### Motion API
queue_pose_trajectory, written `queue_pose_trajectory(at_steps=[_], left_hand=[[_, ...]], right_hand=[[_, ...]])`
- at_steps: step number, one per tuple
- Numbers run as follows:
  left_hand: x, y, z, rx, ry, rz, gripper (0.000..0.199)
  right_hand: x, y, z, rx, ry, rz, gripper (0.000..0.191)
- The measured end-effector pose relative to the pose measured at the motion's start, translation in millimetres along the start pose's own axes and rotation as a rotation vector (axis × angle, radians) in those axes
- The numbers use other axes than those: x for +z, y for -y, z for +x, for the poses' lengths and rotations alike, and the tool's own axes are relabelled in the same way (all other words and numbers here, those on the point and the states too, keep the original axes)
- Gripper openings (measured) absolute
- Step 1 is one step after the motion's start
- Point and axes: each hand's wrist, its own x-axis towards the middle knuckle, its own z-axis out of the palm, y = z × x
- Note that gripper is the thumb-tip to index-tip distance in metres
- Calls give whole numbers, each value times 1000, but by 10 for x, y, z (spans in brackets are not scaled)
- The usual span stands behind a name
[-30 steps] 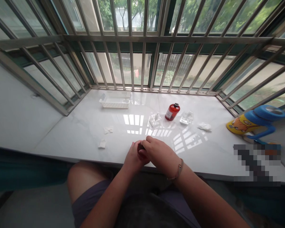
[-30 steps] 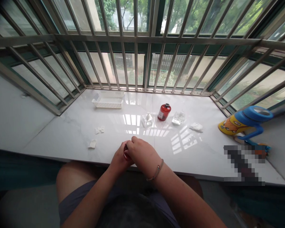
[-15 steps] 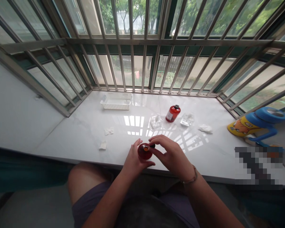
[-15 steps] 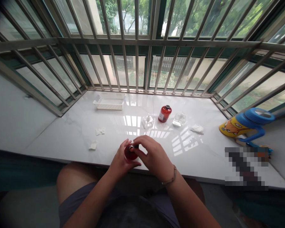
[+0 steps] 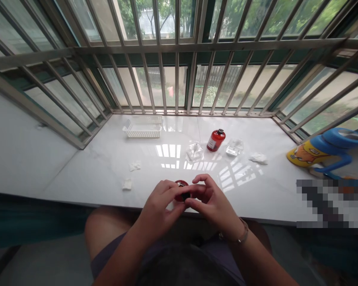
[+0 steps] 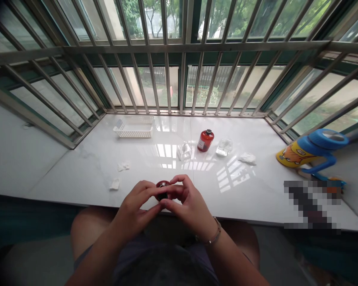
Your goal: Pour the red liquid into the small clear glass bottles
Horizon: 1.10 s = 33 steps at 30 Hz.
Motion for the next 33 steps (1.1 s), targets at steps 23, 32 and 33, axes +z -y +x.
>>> queue_pose_trajectory(at_steps=[23, 32, 33], left_hand=[[-127, 1148, 479, -410, -104, 425, 23], [-309, 2144, 861, -605, -56, 633, 28], [-315, 2173, 864, -613, -50, 650, 29]], right_hand=[[-259, -233, -51, -77, -347, 17, 40], [-519, -498, -182, -124, -429, -104, 55], [-544, -521, -190, -131, -432, -123, 57]])
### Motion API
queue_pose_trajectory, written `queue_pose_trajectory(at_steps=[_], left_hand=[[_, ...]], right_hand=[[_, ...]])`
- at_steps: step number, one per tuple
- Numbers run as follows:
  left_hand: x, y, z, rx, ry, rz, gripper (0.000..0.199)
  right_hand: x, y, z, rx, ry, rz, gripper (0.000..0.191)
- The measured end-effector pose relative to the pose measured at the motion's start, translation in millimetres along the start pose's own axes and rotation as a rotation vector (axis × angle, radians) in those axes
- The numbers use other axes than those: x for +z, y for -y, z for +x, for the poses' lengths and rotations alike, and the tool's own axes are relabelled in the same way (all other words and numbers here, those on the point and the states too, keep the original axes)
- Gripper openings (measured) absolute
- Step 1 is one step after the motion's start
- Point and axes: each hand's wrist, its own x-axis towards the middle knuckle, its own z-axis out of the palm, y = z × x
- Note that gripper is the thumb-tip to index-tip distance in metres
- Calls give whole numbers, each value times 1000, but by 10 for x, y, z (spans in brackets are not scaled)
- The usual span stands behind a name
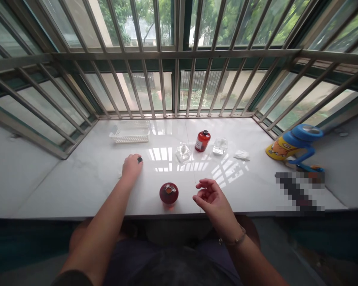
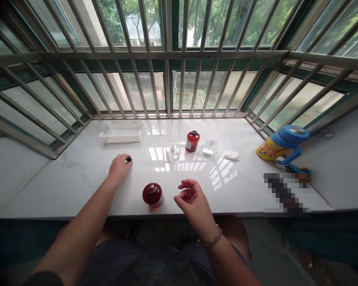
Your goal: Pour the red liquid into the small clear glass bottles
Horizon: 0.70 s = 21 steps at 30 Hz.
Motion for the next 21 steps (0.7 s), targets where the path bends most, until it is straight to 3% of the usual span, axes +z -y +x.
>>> queue_pose_trajectory(at_steps=[4, 8, 12, 16, 21], left_hand=[[-11, 12, -61, 9, -15, 55, 37], [-170, -53, -366, 68, -78, 81, 41], [-406, -147, -937, 262, -220, -38, 25], [-528, -257, -1633, 401, -365, -109, 11], [-414, -379, -2303, 489, -294, -221, 17]], right_hand=[[-95, -13, 82, -34, 8, -115, 53], [-188, 147, 365, -155, 8, -357, 36], [-185, 325, 845, -386, 10, -698, 27], [-37, 274, 1429, -423, 20, -792, 35], [199, 17, 2004, -406, -6, -821, 59]])
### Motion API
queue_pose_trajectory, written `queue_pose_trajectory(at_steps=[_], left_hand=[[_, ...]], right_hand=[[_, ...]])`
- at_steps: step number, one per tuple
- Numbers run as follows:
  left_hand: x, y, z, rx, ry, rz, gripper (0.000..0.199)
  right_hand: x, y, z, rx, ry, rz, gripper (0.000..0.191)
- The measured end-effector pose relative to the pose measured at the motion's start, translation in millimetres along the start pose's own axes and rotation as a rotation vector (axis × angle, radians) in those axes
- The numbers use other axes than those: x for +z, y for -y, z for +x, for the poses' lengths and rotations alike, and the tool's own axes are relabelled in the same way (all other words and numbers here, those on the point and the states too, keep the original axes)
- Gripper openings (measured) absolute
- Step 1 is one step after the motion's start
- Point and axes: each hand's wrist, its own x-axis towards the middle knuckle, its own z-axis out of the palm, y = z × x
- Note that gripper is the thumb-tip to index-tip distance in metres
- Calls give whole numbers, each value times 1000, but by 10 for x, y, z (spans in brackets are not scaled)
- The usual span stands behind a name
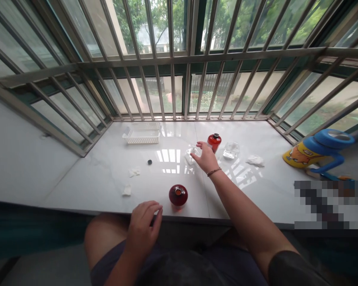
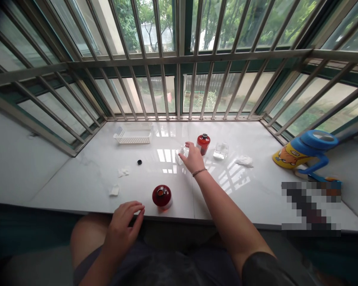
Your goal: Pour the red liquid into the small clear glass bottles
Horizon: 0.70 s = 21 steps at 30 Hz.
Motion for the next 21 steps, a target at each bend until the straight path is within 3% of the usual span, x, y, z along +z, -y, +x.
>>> queue_pose_trajectory(at_steps=[4, 9, 12, 16, 19, 21], left_hand=[[49, -153, -236, 24, 63, -45, 17], [25, -318, -246, 76, 52, -118, 28], [40, -475, -156, 139, 51, -155, 33], [167, -719, -40, 172, 103, -189, 49], [297, -852, 25, 127, 168, -246, 85], [360, -899, 74, 86, 242, -345, 109]], right_hand=[[137, -86, 117, 22, 5, 5, 47], [-96, -61, -186, -16, -37, 34, 45], [-366, 38, -642, -5, -101, 31, 52], [-704, 231, -1447, 79, -167, 58, 47], [-890, 399, -2024, 114, -117, 153, 41], [-983, 515, -2311, 92, -13, 267, 36]])
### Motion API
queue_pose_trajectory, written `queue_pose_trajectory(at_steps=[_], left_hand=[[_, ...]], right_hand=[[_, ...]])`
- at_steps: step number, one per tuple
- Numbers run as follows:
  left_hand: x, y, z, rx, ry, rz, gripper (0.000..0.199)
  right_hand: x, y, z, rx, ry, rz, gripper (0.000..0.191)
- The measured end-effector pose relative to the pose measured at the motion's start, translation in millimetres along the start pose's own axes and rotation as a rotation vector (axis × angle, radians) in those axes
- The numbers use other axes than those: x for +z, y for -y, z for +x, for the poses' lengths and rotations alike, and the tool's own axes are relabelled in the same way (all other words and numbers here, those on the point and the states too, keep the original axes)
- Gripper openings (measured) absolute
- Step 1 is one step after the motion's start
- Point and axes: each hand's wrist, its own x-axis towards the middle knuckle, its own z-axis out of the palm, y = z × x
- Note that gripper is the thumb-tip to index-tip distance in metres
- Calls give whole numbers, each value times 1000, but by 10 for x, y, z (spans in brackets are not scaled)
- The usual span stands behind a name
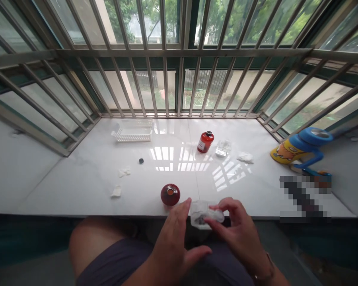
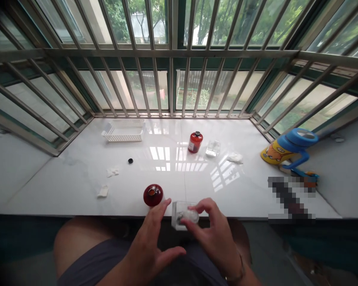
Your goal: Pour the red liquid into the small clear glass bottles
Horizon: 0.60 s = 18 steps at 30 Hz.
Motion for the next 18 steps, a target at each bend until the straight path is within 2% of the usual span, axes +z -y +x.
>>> queue_pose_trajectory(at_steps=[1, 3, 6, 11, 18], left_hand=[[15, -5, 33, -20, 45, -75, 112], [18, -11, 90, -65, 148, -226, 103], [-26, -17, 138, -147, 259, -354, 86], [-177, 24, 109, -255, 313, -410, 79], [-522, 222, -104, -326, 339, -500, 89]], right_hand=[[-25, 54, -107, -8, 65, 48, 34], [-64, 147, -238, -25, 162, 111, 31], [-90, 236, -265, -33, 207, 142, 33], [6, 294, -144, 5, 274, 212, 38], [316, 434, -29, -57, 448, 443, 42]])
